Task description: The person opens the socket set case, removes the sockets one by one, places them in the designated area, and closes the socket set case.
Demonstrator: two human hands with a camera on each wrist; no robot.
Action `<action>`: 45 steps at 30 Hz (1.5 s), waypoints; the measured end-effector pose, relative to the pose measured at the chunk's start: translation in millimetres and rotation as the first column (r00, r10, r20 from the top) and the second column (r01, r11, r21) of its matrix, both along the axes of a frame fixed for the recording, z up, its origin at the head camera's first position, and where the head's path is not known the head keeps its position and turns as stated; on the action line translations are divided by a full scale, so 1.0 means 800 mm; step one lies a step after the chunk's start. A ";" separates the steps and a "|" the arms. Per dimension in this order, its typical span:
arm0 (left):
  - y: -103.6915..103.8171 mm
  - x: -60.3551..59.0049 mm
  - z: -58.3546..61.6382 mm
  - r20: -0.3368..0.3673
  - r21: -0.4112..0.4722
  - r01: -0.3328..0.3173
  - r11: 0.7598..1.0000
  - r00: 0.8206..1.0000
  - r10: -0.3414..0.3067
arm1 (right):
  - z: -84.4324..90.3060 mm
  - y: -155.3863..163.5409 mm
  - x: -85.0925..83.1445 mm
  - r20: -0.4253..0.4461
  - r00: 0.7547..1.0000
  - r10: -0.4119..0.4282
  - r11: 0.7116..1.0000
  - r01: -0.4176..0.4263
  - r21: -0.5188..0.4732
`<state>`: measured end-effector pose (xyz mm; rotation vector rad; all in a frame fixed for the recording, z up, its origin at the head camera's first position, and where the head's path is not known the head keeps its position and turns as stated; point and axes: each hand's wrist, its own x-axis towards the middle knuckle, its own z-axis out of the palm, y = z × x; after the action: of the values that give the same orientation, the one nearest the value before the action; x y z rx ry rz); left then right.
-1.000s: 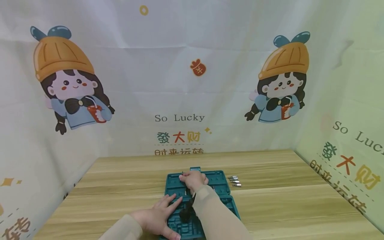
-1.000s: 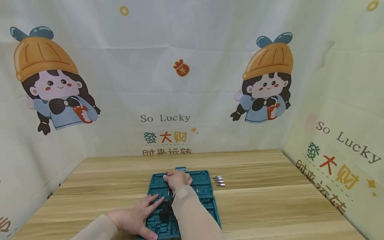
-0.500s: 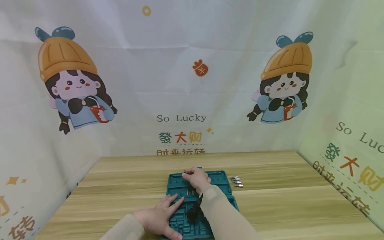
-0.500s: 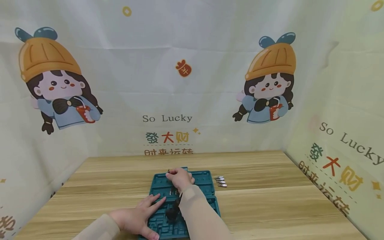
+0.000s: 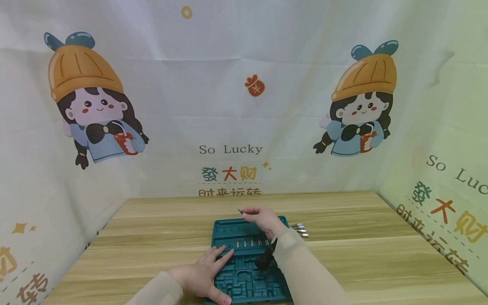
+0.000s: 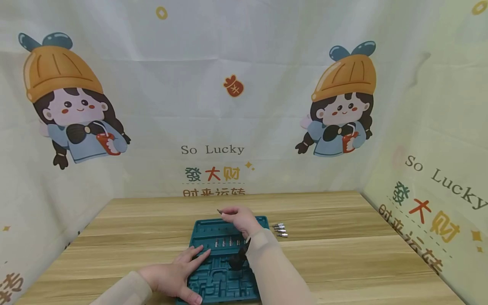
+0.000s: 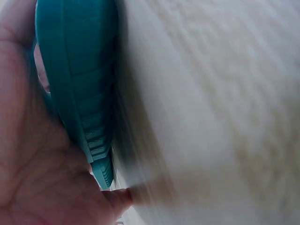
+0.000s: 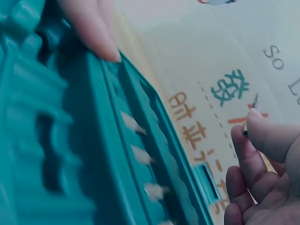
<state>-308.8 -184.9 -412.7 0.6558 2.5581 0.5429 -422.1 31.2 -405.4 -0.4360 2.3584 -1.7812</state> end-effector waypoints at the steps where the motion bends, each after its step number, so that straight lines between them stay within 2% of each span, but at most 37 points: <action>1: 0.000 0.000 0.000 0.000 -0.001 -0.002 1.000 1.000 0.002 | 0.001 0.004 -0.001 0.002 1.000 -0.006 1.000 0.006 -0.001; 9: 0.001 -0.002 -0.002 0.009 -0.005 0.000 1.000 1.000 0.000 | 0.003 0.052 -0.003 -0.036 0.997 -0.074 0.995 0.076 0.064; 13: -0.002 -0.005 -0.005 0.026 0.030 0.008 1.000 1.000 -0.009 | 0.002 0.084 -0.001 -0.065 0.993 -0.096 0.988 0.103 0.112; 18: -0.008 -0.007 -0.008 0.029 0.063 0.010 0.998 0.999 -0.012 | -0.002 0.126 0.005 -0.050 0.993 -0.103 0.986 0.109 0.129; 27: -0.001 0.001 0.002 0.022 0.022 0.000 1.000 1.000 0.000 | -0.009 0.179 0.020 -0.068 0.989 -0.128 0.963 0.141 0.232; 34: -0.010 -0.009 -0.015 0.012 0.074 0.005 0.997 1.000 -0.006 | -0.016 0.205 0.029 -0.099 0.988 -0.120 0.937 0.145 0.317; 37: -0.007 -0.006 -0.009 0.020 0.058 -0.007 0.998 1.000 0.006 | -0.020 0.209 0.032 -0.115 0.986 -0.118 0.927 0.151 0.343; 41: -0.003 -0.002 0.000 0.038 0.033 -0.007 0.999 0.999 0.006 | -0.028 0.210 0.034 -0.069 0.984 -0.164 0.930 0.177 0.321; 45: -0.001 0.000 0.002 0.046 0.028 -0.008 1.000 0.999 0.006 | -0.033 0.209 0.035 -0.038 0.979 -0.201 0.931 0.203 0.304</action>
<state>-309.1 -185.6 -411.2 0.6370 2.5154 0.5907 -394.1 198.8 -432.1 -0.1599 2.7077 -1.4432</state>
